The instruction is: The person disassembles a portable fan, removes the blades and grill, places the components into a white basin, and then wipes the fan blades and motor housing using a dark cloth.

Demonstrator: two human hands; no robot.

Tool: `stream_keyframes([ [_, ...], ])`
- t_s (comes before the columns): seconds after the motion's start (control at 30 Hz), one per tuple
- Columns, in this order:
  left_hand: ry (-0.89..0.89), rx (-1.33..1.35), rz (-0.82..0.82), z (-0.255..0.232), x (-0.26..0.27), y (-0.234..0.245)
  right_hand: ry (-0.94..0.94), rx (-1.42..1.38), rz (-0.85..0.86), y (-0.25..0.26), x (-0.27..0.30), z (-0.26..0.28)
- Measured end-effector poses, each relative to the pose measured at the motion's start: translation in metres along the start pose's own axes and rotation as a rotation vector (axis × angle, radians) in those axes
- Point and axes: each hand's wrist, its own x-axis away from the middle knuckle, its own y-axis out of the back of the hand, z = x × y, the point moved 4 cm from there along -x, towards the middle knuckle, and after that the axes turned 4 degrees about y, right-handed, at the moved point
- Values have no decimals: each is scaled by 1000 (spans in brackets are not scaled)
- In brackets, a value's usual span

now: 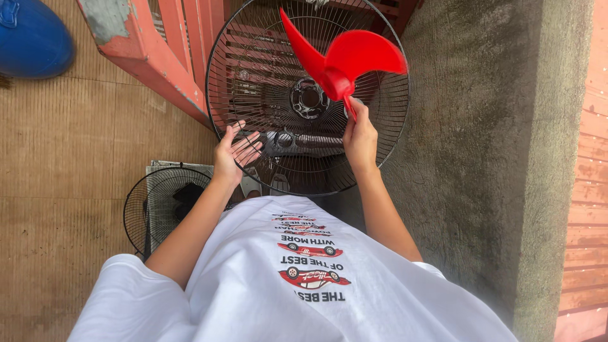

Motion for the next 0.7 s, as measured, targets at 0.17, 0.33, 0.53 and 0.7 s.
stream_keyframes([
  [0.17, -5, -25, 2, -2, 7, 7, -25, -34, -141, 2, 5, 15],
  [0.33, -10, -22, 26, -11, 6, 5, -60, -17, 66, -14, 9, 26],
  [0.53, 18, -1, 34, -14, 8, -2, -35, -11, -182, -5, 17, 34],
  [0.7, -6, -8, 64, -21, 3, -2, -149, 6, -26, -6, 12, 22],
])
